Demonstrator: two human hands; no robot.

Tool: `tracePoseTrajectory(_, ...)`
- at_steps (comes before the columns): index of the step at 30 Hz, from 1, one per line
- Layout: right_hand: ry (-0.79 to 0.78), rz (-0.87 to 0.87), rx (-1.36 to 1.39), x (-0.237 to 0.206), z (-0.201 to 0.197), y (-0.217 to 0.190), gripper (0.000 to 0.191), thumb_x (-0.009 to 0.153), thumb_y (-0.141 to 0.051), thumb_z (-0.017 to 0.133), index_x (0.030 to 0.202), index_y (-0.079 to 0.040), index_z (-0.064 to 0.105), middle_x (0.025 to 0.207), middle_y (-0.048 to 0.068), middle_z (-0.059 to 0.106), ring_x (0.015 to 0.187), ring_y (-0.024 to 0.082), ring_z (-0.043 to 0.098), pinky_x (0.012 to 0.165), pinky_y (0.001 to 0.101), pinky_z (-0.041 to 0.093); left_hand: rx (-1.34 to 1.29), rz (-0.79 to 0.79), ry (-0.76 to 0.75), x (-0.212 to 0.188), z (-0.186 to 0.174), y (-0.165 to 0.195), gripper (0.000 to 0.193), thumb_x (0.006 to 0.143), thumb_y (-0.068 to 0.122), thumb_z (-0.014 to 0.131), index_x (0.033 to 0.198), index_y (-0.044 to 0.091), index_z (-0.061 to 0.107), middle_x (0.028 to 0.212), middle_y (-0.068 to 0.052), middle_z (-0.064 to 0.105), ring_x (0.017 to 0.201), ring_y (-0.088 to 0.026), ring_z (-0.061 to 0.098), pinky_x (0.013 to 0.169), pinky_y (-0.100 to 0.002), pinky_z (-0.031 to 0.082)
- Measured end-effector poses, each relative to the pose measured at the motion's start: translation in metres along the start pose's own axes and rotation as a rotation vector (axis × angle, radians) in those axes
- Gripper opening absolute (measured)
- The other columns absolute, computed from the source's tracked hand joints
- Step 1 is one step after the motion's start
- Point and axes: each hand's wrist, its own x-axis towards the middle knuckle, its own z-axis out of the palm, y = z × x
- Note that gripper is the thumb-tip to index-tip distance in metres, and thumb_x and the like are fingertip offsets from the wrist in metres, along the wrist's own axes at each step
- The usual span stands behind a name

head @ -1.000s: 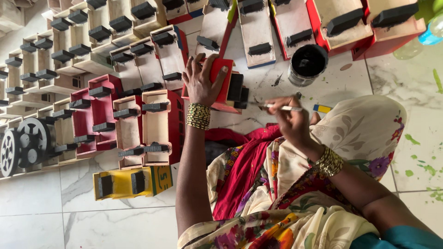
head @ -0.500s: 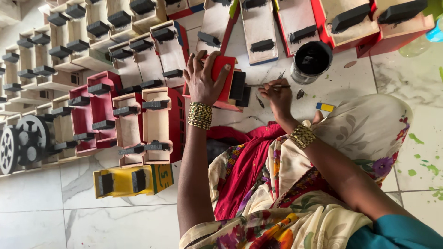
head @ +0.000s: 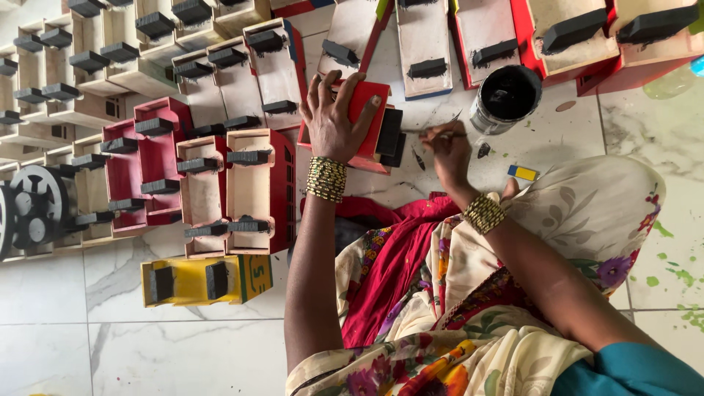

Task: The person sits on the floor painting black paint onto the wheel and axle blocks of wooden toy bus models using a brush. They hold each toy body steady with one hand, dip the brush into a paint can, coat the black parts, and set finished toys aside while picking up the next one.

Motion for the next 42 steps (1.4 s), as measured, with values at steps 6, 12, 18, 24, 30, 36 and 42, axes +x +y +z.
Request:
tracePoseTrajectory(6,-0.215,-0.083,-0.151,-0.031,-0.014,-0.006,0.013,0.099,0.006,0.062,0.104,0.000,0.051,0.107,0.018,0.068,0.103,0.023,0.075,0.088,0.0328,0.068,-0.017,-0.003,-0.011,0.000,0.002,-0.001,0.052,0.094,0.061,0.067,0.137,0.031,0.065,0.146,-0.010,0.052,0.145,-0.043,0.035,0.116,-0.066,0.023)
tracePoseTrajectory(12,-0.079,0.075,-0.430,-0.047,-0.028,-0.016,0.006,0.103,-0.001,0.061,0.104,-0.001,0.055,0.102,0.017,0.074,0.095,0.022,0.079,0.069,0.0321,0.061,-0.010,-0.008,-0.003,-0.001,0.004,-0.001,0.051,0.095,0.062,0.066,0.136,0.032,0.065,0.147,-0.009,0.052,0.146,-0.042,0.035,0.119,-0.065,0.024)
tracePoseTrajectory(18,-0.195,-0.069,-0.110,-0.036,-0.019,-0.004,0.008,0.100,0.003,0.060,0.105,0.000,0.054,0.107,0.018,0.071,0.102,0.025,0.075,0.091,0.0333,0.068,-0.005,-0.012,-0.012,0.000,0.003,0.000,0.052,0.095,0.062,0.066,0.137,0.031,0.065,0.147,-0.010,0.051,0.145,-0.042,0.035,0.116,-0.066,0.023)
tracePoseTrajectory(24,-0.133,-0.038,-0.285,-0.048,-0.022,-0.003,0.006,0.104,0.004,0.057,0.106,0.000,0.054,0.105,0.018,0.071,0.099,0.023,0.077,0.091,0.0352,0.068,-0.005,-0.007,0.005,-0.003,0.004,0.000,0.051,0.095,0.061,0.066,0.136,0.032,0.065,0.145,-0.009,0.052,0.145,-0.040,0.037,0.117,-0.065,0.025)
tracePoseTrajectory(30,-0.197,0.073,-0.223,-0.039,-0.021,-0.005,0.009,0.101,0.005,0.062,0.106,0.002,0.055,0.102,0.016,0.070,0.097,0.021,0.075,0.085,0.0319,0.066,0.006,0.009,0.013,0.000,0.004,0.000,0.052,0.094,0.061,0.067,0.136,0.030,0.065,0.144,-0.009,0.052,0.145,-0.041,0.036,0.115,-0.065,0.025)
tracePoseTrajectory(36,-0.142,-0.073,-0.248,-0.040,-0.020,-0.008,0.010,0.101,0.005,0.059,0.109,0.001,0.055,0.103,0.014,0.072,0.096,0.020,0.075,0.087,0.0312,0.066,-0.002,0.007,0.005,-0.001,0.004,0.000,0.051,0.095,0.062,0.067,0.136,0.032,0.065,0.146,-0.010,0.051,0.146,-0.042,0.035,0.117,-0.066,0.024)
tracePoseTrajectory(42,-0.196,0.030,-0.196,-0.036,-0.014,-0.006,0.010,0.101,0.002,0.063,0.105,0.001,0.054,0.099,0.015,0.071,0.094,0.022,0.077,0.083,0.0320,0.068,0.006,-0.013,-0.009,-0.001,0.005,0.000,0.053,0.093,0.062,0.067,0.136,0.031,0.064,0.145,-0.009,0.051,0.146,-0.042,0.036,0.116,-0.066,0.024)
